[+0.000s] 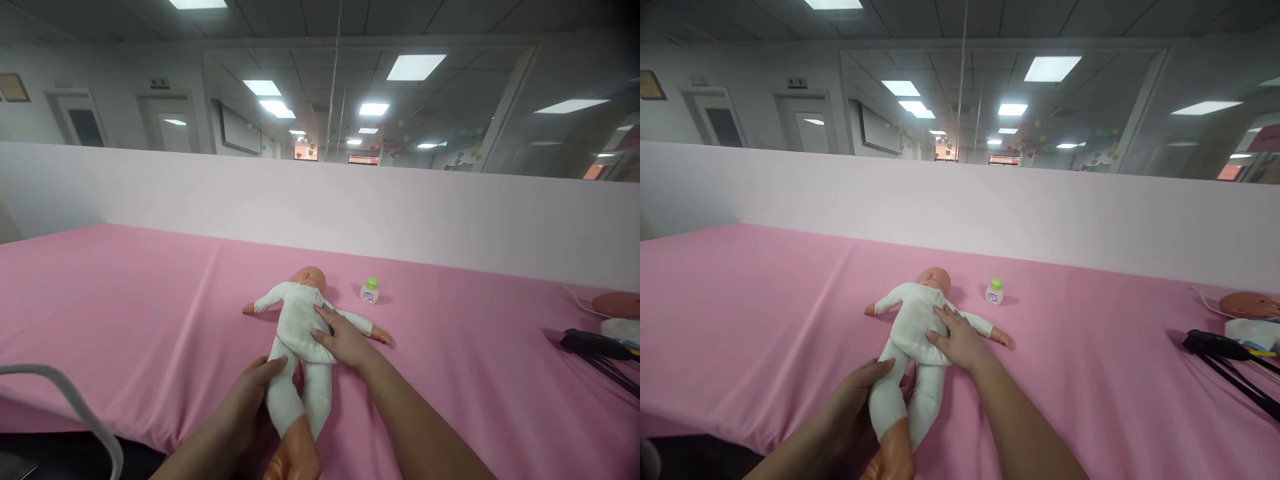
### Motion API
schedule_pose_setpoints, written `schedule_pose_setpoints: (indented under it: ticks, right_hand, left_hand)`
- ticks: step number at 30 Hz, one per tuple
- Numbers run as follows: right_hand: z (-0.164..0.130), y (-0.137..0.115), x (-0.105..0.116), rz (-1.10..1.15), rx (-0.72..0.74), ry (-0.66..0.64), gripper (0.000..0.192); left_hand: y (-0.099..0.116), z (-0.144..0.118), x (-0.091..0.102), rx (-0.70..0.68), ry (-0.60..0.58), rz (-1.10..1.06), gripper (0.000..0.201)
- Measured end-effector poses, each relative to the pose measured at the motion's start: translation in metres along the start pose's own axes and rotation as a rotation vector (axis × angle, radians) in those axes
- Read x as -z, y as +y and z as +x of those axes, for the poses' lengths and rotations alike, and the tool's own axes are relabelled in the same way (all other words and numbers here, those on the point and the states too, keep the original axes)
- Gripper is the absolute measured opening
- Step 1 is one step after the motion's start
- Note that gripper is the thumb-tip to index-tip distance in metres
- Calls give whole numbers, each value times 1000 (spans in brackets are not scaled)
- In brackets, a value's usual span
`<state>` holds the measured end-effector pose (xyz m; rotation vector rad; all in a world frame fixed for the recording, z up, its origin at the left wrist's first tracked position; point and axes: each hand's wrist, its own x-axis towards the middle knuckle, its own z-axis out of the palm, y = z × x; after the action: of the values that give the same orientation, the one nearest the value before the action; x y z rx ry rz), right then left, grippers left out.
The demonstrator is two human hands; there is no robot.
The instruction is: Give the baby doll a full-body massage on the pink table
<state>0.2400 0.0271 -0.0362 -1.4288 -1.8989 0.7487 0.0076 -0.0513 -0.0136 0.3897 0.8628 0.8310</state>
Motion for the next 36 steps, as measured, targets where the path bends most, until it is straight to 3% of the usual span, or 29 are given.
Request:
schedule_pose_setpoints:
  ticks: [3,6,9,12,21,26,31,34,36]
  right_hand:
    - [-1,-1,1,10,5,-3,78]
    - [-2,-2,3,18,4,-3,78]
    - [-2,-3,3,2,-16,-4,78]
    - [-1,-2,3,-1,-14,-7,79]
    - [-1,-3,-2,0,3,9,78]
    - [2,-4,-10,-132,-11,-16,80]
    - [3,-6,-20,-208,-47,-16,80]
    - [-1,-12,-21,-214,-48,3,80]
    - [-4,-18,-19,-197,-38,22,81]
  left_hand:
    - [6,-14,0,142,13,-182,32]
    - [12,-23,6,136,88,-36,34]
    - [15,-28,15,-39,149,231,37]
    - [14,-29,21,-229,120,441,50]
    - [16,-32,31,-562,114,1178,56]
    - [19,-9,51,-807,267,1526,71]
    - [30,8,40,-986,97,1784,74]
    - [36,16,28,-1021,-23,1926,62]
    - [39,22,21,-1017,-28,2013,55]
